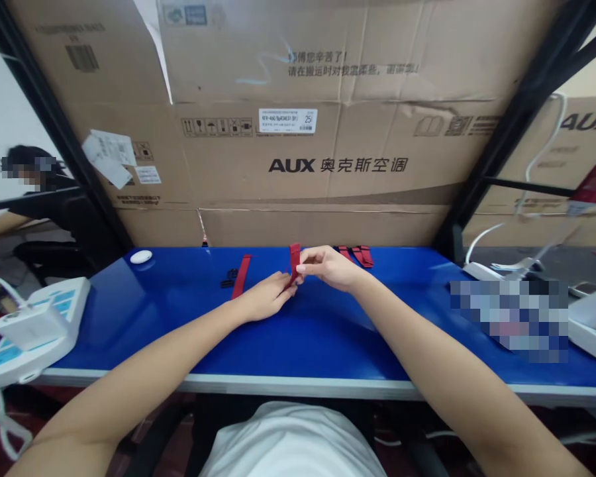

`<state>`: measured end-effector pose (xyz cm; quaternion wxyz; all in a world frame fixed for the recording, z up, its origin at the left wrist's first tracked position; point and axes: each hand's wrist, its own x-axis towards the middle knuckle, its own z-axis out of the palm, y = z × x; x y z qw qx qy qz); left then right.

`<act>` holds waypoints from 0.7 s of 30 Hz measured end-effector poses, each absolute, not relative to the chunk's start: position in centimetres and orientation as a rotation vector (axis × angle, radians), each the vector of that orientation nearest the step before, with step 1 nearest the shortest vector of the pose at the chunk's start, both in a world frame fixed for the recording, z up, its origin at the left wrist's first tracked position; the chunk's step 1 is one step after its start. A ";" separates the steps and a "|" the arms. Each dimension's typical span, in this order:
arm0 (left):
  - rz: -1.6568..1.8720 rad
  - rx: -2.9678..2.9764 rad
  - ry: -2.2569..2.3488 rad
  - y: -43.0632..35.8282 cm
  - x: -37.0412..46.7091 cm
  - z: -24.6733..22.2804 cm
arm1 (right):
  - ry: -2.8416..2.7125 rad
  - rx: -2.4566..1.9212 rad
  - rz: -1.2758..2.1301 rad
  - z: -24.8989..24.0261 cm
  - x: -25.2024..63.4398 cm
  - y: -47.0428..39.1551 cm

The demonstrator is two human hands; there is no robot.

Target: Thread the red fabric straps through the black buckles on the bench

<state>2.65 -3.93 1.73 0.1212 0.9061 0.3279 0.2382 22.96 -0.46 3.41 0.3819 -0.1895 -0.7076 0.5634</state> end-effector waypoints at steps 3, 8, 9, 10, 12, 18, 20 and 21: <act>0.636 2.546 0.978 -4.2 2.7 1.9 | -1.758 -0.451 1.403 4.2 23.9 -0.5; 0.595 2.468 1.038 -4.1 2.2 1.6 | -1.333 -0.348 1.405 5.3 25.5 0.3; 0.602 2.476 1.040 -3.9 2.1 1.4 | -1.261 -0.361 1.403 5.3 25.6 0.6; 0.616 2.483 1.039 -3.8 2.0 1.3 | -1.208 -0.388 1.403 5.3 25.7 0.8; 0.653 2.468 1.058 -3.4 1.9 1.1 | -1.179 -0.494 1.427 4.7 25.6 1.3; 0.833 2.505 1.081 -2.8 1.7 0.7 | -1.357 -0.869 1.583 0.7 22.5 1.8; 0.915 2.611 1.060 -2.7 1.7 0.7 | -1.358 -0.855 1.652 -0.2 21.4 1.7; 0.941 2.659 1.067 -2.6 1.6 0.7 | -1.343 -0.832 1.672 -0.5 21.1 1.7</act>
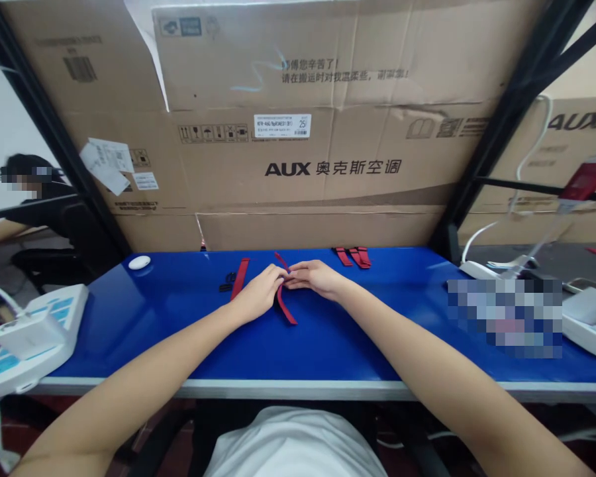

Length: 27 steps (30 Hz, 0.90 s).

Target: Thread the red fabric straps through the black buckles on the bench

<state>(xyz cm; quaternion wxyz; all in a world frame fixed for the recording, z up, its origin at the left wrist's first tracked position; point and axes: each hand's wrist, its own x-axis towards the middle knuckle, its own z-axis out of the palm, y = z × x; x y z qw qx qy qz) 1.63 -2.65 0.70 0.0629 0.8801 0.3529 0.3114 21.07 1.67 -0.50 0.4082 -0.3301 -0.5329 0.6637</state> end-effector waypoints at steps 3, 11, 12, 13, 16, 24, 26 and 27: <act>0.967 2.763 1.113 -2.6 1.4 0.8 | -1.310 -0.797 1.652 -0.8 20.8 1.9; 0.622 2.860 1.108 -2.6 0.7 0.1 | -1.880 -1.515 0.493 -0.2 25.2 4.1; 0.607 2.853 1.126 -2.5 0.6 0.0 | -1.918 -1.617 0.368 -0.1 25.9 4.3; 0.599 2.849 1.141 -2.4 0.4 -0.1 | -1.945 -1.722 0.281 -0.1 26.4 4.5; 0.584 2.845 1.178 -1.9 -0.3 -0.4 | -1.976 -1.956 0.216 -0.3 27.3 5.0; 0.574 2.742 1.373 0.0 -3.4 0.6 | -2.172 -1.669 0.364 -0.4 25.5 3.4; 0.557 2.727 1.446 0.3 -4.1 1.1 | -2.179 -1.460 0.471 -0.1 24.8 2.7; 0.552 2.718 1.474 0.4 -4.4 1.3 | -2.159 -1.372 0.508 0.1 24.6 2.5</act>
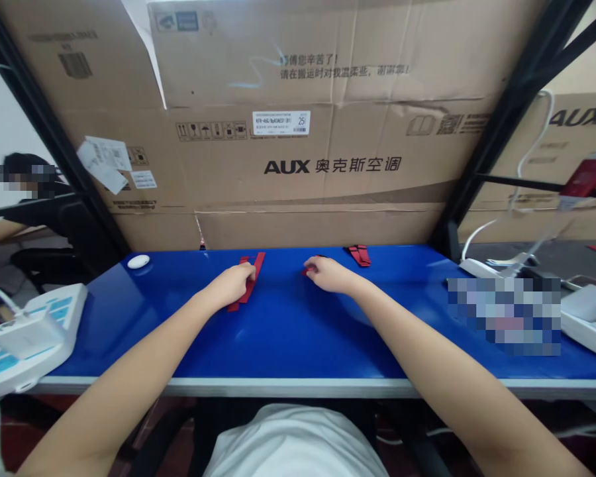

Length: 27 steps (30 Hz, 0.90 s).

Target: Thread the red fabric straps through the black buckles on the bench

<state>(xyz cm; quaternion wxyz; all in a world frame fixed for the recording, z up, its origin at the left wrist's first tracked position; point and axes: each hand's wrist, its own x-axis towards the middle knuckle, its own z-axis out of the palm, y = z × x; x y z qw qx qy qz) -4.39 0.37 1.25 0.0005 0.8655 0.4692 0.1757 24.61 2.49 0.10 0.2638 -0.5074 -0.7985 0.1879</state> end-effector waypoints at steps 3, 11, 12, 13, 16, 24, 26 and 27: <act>0.576 2.704 1.480 0.5 -4.6 1.4 | -2.067 -1.310 0.443 0.5 24.6 2.5; 0.696 2.769 1.316 -0.7 -1.8 0.4 | -2.244 -1.180 0.333 -0.7 25.9 4.2; 0.714 2.777 1.278 -0.9 -1.3 0.3 | -2.273 -1.163 0.346 -0.7 25.7 4.2; 0.731 2.779 1.249 -1.1 -0.7 0.1 | -2.292 -1.161 0.361 -0.6 25.5 4.1; 0.745 2.761 1.219 -1.5 0.6 -0.4 | -2.309 -1.183 0.398 -0.3 24.4 3.4; 0.736 2.751 1.144 -1.6 1.8 -0.4 | -2.125 -1.069 0.918 -0.3 21.8 1.3; 0.747 2.764 1.108 -1.6 1.7 -0.2 | -2.090 -1.010 1.068 -0.3 21.9 1.2; 0.755 2.772 1.082 -1.7 1.6 0.0 | -2.066 -0.969 1.152 -0.2 22.1 1.3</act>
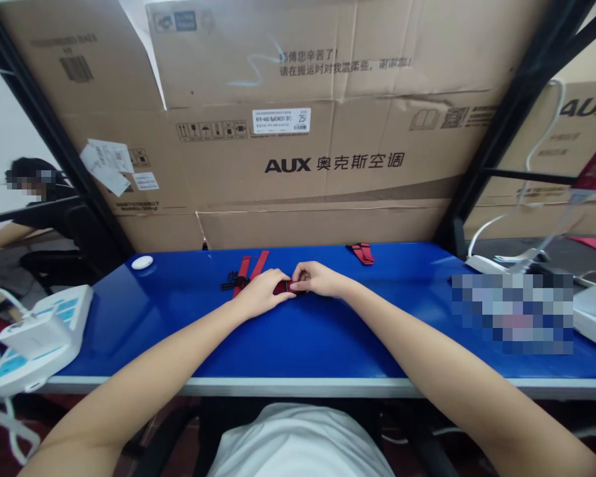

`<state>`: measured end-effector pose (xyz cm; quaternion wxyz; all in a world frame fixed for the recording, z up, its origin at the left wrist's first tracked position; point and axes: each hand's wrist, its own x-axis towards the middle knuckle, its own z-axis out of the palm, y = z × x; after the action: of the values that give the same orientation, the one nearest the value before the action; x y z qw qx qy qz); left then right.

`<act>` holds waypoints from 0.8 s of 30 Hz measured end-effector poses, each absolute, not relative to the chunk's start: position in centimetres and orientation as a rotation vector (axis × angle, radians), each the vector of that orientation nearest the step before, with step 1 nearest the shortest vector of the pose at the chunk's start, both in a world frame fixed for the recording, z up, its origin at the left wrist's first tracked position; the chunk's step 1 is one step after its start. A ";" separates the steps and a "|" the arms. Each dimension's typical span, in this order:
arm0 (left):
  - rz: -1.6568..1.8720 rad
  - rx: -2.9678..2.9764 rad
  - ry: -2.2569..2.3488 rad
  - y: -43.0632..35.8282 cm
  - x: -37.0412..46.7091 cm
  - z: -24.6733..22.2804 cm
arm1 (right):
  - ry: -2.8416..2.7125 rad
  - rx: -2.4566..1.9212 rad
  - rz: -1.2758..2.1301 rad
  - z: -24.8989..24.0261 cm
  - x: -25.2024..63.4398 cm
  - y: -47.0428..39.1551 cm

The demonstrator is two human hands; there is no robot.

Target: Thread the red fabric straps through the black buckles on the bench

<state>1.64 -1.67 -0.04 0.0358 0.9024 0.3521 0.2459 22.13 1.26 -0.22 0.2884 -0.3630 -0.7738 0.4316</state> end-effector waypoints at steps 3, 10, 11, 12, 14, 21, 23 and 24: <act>0.850 2.777 1.000 -2.0 1.5 0.5 | -1.925 -0.807 1.419 0.3 22.9 1.3; 1.001 2.834 0.998 -2.0 1.2 0.8 | -2.052 -0.821 1.065 1.8 22.8 1.0; 1.002 2.842 0.999 -1.9 1.2 0.8 | -2.078 -0.827 1.015 1.8 22.6 0.9; 1.001 2.850 0.995 -1.9 1.2 0.8 | -2.091 -0.829 0.982 1.9 22.5 0.9; 0.993 2.864 0.974 -1.9 1.1 1.0 | -2.104 -0.811 0.948 2.0 22.3 0.8; 1.016 2.750 1.006 -2.4 0.9 2.1 | -1.611 -0.543 1.324 3.6 22.7 -0.1; 0.970 2.719 0.990 -2.7 1.1 2.3 | -1.577 -0.507 1.377 3.9 22.7 -0.4; 0.940 2.710 0.984 -2.8 1.2 2.4 | -1.591 -0.499 1.389 3.9 22.6 -0.5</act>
<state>1.19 -2.83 2.39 0.0547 0.8923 0.3241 0.3095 22.62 -0.52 3.90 0.4670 -0.2035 -0.6482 0.5660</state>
